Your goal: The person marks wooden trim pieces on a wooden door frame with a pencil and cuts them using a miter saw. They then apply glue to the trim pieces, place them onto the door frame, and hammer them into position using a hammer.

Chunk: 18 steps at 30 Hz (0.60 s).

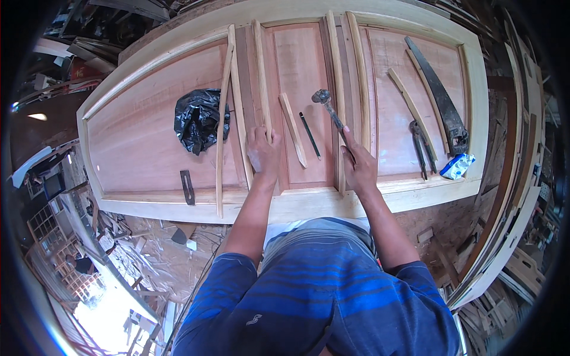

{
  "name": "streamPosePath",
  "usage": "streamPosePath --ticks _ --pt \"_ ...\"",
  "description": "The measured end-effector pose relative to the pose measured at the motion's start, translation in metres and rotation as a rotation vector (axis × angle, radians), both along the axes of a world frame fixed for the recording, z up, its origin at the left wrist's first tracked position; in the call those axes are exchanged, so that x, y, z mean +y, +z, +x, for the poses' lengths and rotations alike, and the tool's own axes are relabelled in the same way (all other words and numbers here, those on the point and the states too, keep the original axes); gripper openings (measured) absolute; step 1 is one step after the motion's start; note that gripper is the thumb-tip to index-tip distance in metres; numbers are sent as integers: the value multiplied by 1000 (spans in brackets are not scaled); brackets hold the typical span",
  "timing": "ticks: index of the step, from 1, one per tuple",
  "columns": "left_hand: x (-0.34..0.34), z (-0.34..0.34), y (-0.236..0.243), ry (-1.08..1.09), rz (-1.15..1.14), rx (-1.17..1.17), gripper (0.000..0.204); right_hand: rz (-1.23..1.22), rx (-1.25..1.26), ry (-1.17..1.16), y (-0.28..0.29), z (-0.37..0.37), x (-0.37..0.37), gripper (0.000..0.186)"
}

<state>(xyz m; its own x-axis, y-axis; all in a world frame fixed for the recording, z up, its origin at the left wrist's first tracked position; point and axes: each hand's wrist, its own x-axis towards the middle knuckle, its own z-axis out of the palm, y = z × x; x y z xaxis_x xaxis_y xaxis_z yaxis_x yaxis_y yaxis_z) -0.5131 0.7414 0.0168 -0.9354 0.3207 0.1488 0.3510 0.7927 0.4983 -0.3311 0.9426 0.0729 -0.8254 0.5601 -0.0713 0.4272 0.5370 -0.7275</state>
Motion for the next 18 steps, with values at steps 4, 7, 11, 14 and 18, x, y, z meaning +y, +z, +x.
streamPosePath --ticks 4,7,11,14,18 --pt "-1 2 3 -29 60 -60 23 90 -56 -4 -4 7 -9 71" --pt "-7 11 11 -70 49 -51 24 170 -111 3 -6 6 -23 74" --pt "-20 15 4 -70 24 -37 27 200 -101 9 -10 3 -39 77" --pt "-18 14 -2 -59 7 -63 28 262 -152 10 -11 3 -41 78" --pt "-13 19 -4 -63 59 -121 28 238 -104 -13 -12 12 -40 75"
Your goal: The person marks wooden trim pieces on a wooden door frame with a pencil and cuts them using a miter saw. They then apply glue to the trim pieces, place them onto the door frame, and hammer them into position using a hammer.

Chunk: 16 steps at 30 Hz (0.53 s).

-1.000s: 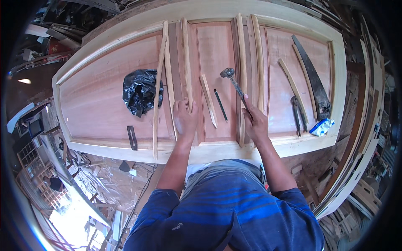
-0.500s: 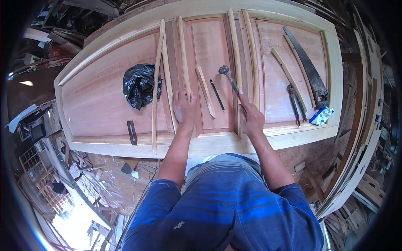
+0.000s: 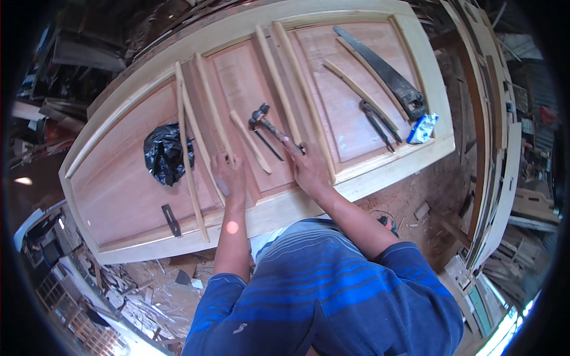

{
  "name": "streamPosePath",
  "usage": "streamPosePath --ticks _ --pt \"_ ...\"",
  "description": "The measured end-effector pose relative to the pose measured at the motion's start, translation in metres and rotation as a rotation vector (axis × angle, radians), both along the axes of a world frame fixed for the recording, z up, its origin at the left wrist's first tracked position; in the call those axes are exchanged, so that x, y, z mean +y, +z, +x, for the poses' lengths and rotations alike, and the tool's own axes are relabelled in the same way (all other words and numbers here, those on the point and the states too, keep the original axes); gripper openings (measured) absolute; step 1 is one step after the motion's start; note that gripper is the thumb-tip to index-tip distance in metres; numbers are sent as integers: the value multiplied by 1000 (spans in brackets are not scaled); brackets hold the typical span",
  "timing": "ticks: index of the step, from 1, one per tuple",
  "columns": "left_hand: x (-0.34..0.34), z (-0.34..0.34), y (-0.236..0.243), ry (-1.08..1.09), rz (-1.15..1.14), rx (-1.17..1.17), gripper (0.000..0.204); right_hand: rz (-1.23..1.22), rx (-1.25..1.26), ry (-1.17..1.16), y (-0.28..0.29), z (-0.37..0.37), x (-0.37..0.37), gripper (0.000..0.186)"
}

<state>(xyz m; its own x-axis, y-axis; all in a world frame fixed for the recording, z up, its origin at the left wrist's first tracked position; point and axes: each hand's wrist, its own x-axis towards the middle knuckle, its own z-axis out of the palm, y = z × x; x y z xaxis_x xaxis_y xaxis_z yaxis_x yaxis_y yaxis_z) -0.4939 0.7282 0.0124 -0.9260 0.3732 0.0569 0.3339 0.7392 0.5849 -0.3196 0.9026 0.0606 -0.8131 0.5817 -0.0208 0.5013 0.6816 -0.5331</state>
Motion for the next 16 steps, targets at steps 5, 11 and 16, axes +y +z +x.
streamPosePath --ticks 5,11,16 --pt "-7 -4 -1 22 22 50 23 -103 100 -2 24 10 21 47" --pt "3 0 5 77 -10 -14 25 48 138 -583 -14 65 217 18" --pt "-16 4 -6 84 -37 -40 36 -7 -184 -512 -29 55 293 25"
